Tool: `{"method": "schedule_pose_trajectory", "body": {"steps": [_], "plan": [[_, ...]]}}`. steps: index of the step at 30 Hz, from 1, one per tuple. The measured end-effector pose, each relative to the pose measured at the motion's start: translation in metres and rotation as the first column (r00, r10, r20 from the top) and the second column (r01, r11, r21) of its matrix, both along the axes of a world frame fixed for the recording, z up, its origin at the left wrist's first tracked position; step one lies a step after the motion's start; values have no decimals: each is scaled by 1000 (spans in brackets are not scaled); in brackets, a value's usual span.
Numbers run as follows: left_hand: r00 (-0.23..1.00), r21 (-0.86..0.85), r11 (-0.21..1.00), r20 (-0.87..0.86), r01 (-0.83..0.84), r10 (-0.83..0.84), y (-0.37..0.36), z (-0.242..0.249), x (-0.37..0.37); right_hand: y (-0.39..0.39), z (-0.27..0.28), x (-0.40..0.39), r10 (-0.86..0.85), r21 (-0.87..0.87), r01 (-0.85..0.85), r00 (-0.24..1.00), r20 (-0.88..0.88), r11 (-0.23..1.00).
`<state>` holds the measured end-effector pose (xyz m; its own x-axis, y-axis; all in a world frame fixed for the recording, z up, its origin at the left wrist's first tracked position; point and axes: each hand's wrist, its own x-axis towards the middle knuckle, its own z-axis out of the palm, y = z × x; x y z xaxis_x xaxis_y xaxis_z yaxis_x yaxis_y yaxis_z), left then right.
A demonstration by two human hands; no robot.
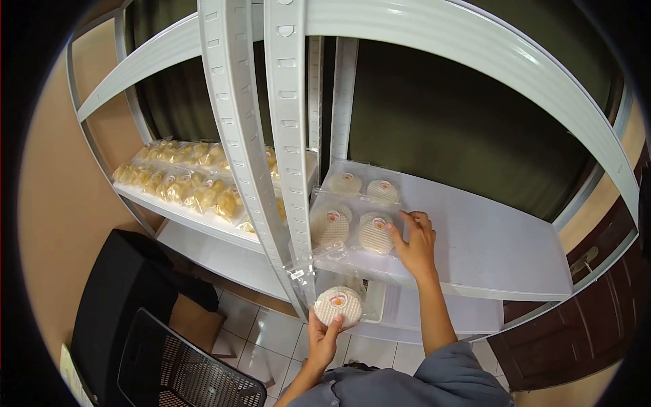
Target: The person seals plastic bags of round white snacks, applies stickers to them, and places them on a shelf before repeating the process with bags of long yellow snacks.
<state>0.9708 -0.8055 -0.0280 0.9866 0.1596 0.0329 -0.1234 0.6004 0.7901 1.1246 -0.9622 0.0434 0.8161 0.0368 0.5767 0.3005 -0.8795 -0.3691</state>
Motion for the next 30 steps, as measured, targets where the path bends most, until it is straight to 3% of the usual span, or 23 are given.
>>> {"method": "schedule_pose_trajectory", "body": {"steps": [1,2,3,4,5,6,10,12,14,17,19,21,23,24,26,27,29,30], "plan": [[1000,-1,1000,4,-3,3,1,2,1,3,7,-7,3,-1,-3,1000,4,1000],[1000,11,1000,17,10,-10,1,3,2,5,16,-18,265,182,-252,963,-52,951],[999,22,999,27,24,-24,1,5,2,7,23,-29,513,366,-460,856,-60,809],[999,22,999,28,23,-24,0,6,3,10,31,-44,514,365,-460,856,-60,809],[999,43,999,32,18,-20,-1,9,5,14,39,-59,714,487,-556,659,-235,673],[999,64,998,35,14,-16,-2,11,6,15,41,-67,853,623,-584,385,-353,521],[978,177,981,174,79,-111,0,20,5,14,36,-62,859,558,-659,449,-246,504],[916,315,931,287,186,-281,1,15,9,5,36,-28,732,772,-481,680,29,416],[909,386,897,254,217,-329,3,-2,10,1,58,9,611,738,-444,789,54,508],[895,326,915,293,237,-336,3,-8,8,13,50,81,526,703,-345,849,-49,622],[912,455,841,130,293,-388,8,1,4,34,36,118,505,675,-291,852,-140,678],[930,445,852,101,276,-354,12,6,-1,48,16,150,509,681,-271,843,-173,680],[947,434,866,77,250,-312,18,8,-4,59,-3,182,311,392,-191,911,-271,900],[946,424,866,62,264,-319,23,6,-7,62,-4,187,322,388,-205,909,-266,899],[949,412,871,44,267,-312,28,8,-14,63,-10,191,182,128,-144,911,-370,981],[952,386,881,27,272,-306,30,11,-17,66,-4,182,194,126,-158,909,-369,979],[958,359,896,16,261,-285,33,14,-18,69,16,156,-27,-130,-47,854,-519,990],[958,367,893,17,261,-287,34,14,-19,68,12,158,-15,-131,-62,855,-518,989]]}}
